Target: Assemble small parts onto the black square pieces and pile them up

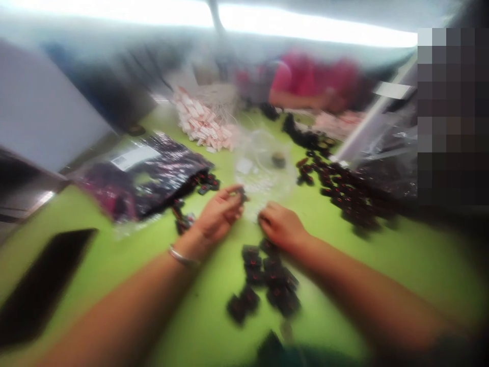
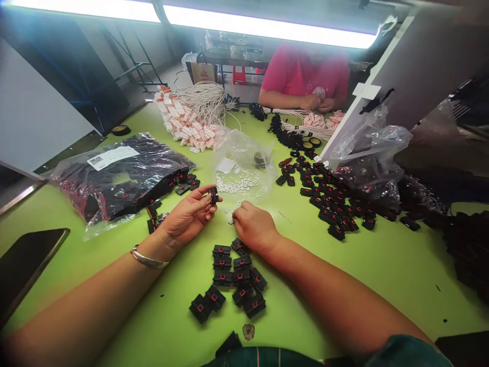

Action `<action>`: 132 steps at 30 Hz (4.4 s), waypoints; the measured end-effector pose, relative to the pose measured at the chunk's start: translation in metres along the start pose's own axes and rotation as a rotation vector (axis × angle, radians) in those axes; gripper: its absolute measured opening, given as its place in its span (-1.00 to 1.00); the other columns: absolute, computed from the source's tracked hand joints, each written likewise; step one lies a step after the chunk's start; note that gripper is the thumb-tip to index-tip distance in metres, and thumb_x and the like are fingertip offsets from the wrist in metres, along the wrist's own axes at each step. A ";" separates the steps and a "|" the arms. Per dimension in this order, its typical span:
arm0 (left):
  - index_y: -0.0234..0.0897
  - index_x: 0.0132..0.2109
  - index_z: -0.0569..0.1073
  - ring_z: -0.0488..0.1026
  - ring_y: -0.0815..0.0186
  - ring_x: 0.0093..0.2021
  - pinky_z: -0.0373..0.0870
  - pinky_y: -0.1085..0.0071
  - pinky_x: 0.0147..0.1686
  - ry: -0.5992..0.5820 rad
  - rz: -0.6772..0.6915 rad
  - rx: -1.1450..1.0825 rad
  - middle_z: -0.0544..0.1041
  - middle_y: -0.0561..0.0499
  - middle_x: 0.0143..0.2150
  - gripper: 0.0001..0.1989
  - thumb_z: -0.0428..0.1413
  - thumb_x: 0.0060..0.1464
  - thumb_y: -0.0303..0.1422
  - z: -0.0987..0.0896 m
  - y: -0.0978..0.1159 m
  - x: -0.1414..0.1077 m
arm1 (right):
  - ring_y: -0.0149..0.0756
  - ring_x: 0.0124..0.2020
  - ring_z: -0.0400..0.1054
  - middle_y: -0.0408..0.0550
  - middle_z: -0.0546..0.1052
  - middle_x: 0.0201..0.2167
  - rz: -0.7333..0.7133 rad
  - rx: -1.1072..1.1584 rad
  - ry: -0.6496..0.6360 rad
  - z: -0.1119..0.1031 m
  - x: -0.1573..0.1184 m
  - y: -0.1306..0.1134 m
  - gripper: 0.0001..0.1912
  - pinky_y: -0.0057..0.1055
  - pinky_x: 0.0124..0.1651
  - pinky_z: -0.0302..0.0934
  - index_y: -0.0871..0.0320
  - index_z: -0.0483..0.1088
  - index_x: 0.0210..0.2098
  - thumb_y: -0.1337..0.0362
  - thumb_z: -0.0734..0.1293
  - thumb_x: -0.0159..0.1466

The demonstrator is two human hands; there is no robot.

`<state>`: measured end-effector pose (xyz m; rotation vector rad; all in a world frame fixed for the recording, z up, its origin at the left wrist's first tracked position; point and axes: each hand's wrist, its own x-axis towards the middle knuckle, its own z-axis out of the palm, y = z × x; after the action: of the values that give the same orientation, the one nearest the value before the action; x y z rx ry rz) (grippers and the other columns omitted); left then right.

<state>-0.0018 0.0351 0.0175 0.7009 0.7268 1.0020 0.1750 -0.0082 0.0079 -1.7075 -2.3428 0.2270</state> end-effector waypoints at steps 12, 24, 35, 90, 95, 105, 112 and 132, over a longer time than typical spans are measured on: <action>-0.35 -0.04 0.42 0.30 0.53 -0.58 0.12 0.62 -0.64 -0.011 -0.003 0.049 0.52 -0.02 -0.37 -0.51 0.33 -0.17 -0.42 -0.001 -0.002 0.000 | -0.36 -0.39 0.29 -0.06 0.45 -0.30 -0.075 -0.077 -0.037 0.001 -0.001 -0.002 -0.81 -0.42 -0.41 -0.01 0.14 0.45 -0.29 0.27 0.20 0.31; -0.36 -0.07 0.44 0.29 0.52 -0.60 0.10 0.60 -0.64 -0.008 -0.009 0.070 0.52 -0.03 -0.40 -0.53 0.33 -0.19 -0.42 0.002 0.000 -0.002 | -0.34 -0.38 0.32 -0.06 0.48 -0.30 -0.100 -0.089 -0.059 0.000 -0.001 -0.002 -0.81 -0.41 -0.41 0.01 0.12 0.45 -0.28 0.25 0.20 0.31; -0.36 -0.05 0.44 0.31 0.53 -0.57 0.13 0.62 -0.61 -0.027 -0.034 0.054 0.51 -0.02 -0.39 -0.55 0.32 -0.15 -0.44 0.001 -0.002 -0.001 | -0.34 -0.44 0.27 -0.04 0.45 -0.35 -0.115 -0.024 0.072 0.005 0.000 -0.001 -0.88 -0.41 -0.44 0.01 0.17 0.40 -0.35 0.33 0.22 0.24; -0.25 -0.12 0.47 0.34 0.52 -0.54 0.24 0.59 -0.54 -0.153 -0.002 0.006 0.51 0.05 -0.41 -0.62 0.34 -0.14 -0.42 0.013 -0.008 -0.015 | -0.50 -0.61 0.26 -0.09 0.52 -0.32 -0.051 0.772 0.539 -0.006 -0.014 -0.012 -0.62 -0.51 -0.52 0.23 0.13 0.33 0.07 0.35 0.23 0.26; -0.28 -0.05 0.49 0.37 0.49 -0.49 0.28 0.56 -0.49 -0.151 0.038 0.107 0.53 0.01 -0.36 -0.60 0.31 -0.10 -0.41 0.009 -0.013 -0.012 | -0.39 -0.46 0.36 -0.08 0.53 -0.44 0.165 0.969 0.398 -0.020 -0.008 -0.015 -0.84 -0.45 -0.36 0.27 0.21 0.47 -0.30 0.27 0.30 0.18; -0.28 -0.05 0.44 0.45 0.39 -0.45 0.40 0.41 -0.40 -0.241 0.171 0.338 0.54 0.00 -0.33 -0.67 0.24 0.01 -0.38 -0.001 -0.021 -0.008 | -0.40 -0.45 0.31 -0.14 0.46 -0.52 0.241 1.071 0.230 -0.026 -0.005 -0.013 -0.86 -0.43 -0.31 0.23 0.20 0.40 -0.47 0.23 0.31 0.11; -0.33 -0.08 0.38 0.45 0.36 -0.47 0.42 0.38 -0.38 -0.168 0.217 0.457 0.49 0.05 -0.45 -0.69 0.21 0.02 -0.37 0.016 -0.020 -0.019 | -0.46 -0.56 0.18 -0.23 0.33 -0.63 0.225 0.941 0.261 -0.020 -0.004 -0.015 -0.87 -0.48 -0.46 0.11 0.15 0.23 -0.56 0.30 0.25 0.09; -0.32 -0.02 0.37 0.45 0.37 -0.45 0.41 0.39 -0.38 -0.194 0.151 0.432 0.51 0.02 -0.44 -0.65 0.20 0.05 -0.32 0.013 -0.023 -0.016 | -0.48 -0.56 0.21 -0.23 0.33 -0.64 0.264 1.019 0.182 -0.029 -0.003 -0.011 -0.85 -0.50 -0.46 0.13 0.16 0.25 -0.57 0.28 0.26 0.10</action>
<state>0.0136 0.0097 0.0098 1.2268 0.7339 0.9045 0.1735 -0.0146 0.0388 -1.3708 -1.4078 1.0403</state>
